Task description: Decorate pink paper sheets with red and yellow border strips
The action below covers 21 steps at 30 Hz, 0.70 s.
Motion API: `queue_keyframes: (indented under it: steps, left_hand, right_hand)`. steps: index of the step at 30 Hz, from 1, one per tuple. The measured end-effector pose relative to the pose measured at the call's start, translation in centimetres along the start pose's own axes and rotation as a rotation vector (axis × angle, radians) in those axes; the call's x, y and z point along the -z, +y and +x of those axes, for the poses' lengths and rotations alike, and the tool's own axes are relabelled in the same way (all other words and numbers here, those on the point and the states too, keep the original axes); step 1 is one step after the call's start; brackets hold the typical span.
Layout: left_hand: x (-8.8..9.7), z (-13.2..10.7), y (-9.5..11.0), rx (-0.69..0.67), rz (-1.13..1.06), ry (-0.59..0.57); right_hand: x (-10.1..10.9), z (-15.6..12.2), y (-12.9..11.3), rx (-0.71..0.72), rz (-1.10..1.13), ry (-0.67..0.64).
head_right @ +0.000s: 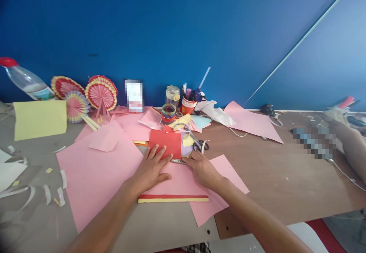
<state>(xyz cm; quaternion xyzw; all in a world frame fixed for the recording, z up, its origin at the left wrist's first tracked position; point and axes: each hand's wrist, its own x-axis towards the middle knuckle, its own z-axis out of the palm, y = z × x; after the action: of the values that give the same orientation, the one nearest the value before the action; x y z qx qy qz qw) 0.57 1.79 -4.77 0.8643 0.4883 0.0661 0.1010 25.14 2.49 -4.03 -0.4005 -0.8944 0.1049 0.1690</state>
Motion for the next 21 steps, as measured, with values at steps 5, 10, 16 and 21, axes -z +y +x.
queue_keyframes:
  steps: [5, 10, 16, 21]
  left_hand:
    - [-0.1, 0.1, 0.0, -0.008, -0.006, 0.004]
    - [0.4, 0.2, 0.1, 0.001, -0.030, -0.031]
    - [2.4, -0.5, -0.7, 0.066, -0.029, -0.041]
    - [3.0, -1.7, -1.9, 0.048, 0.006, -0.121]
  right_hand:
    - [-0.4, 0.2, -0.5, -0.016, -0.021, 0.017]
    - [-0.4, 0.2, -0.9, -0.029, -0.057, 0.014]
    - [0.1, 0.1, -0.9, -0.089, -0.104, -0.038]
    - [0.0, 0.2, -0.5, -0.052, -0.109, -0.038]
